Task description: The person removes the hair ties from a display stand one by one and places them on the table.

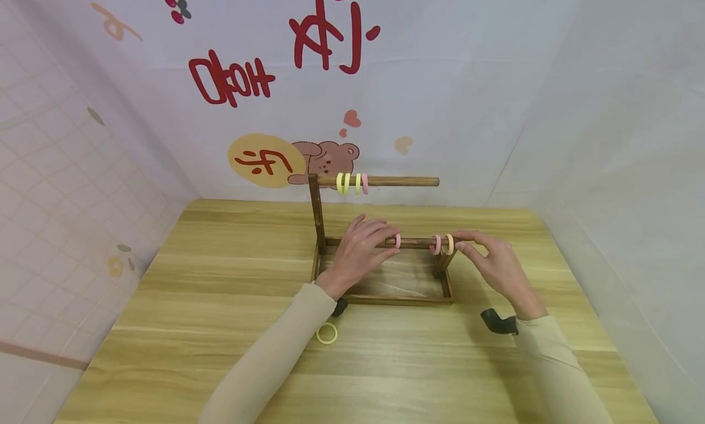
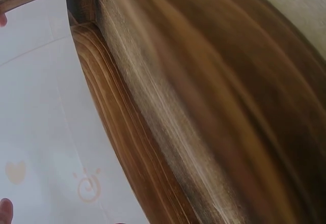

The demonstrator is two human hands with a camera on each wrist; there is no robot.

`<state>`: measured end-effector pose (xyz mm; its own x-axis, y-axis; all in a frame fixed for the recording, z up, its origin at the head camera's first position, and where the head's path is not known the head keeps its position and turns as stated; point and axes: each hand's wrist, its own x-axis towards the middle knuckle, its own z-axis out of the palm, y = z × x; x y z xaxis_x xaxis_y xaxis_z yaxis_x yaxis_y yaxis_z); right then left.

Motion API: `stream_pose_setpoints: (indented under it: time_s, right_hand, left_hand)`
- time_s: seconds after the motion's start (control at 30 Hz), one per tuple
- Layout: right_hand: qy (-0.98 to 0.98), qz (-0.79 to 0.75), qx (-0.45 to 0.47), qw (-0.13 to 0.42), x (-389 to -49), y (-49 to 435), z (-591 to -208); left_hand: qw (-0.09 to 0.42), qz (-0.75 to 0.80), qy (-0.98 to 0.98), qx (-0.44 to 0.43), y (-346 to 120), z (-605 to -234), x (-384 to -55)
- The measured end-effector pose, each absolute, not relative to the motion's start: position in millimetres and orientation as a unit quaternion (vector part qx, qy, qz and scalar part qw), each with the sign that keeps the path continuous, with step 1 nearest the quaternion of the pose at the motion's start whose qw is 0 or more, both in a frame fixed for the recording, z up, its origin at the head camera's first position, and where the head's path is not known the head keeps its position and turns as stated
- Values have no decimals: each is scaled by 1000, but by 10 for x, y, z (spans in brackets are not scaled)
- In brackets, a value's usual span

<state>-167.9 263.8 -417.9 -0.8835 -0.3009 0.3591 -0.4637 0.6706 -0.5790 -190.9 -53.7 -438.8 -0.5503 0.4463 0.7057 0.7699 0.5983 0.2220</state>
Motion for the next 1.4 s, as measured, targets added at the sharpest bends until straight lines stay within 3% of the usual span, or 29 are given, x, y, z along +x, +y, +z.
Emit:
stream_pose_setpoints:
  time_s: [1.4]
  right_hand:
    - [-907,344,211,123,-1679,2631,-4176]
  left_hand:
    - [312,-289,-834,-352,-785,-4385,-1833]
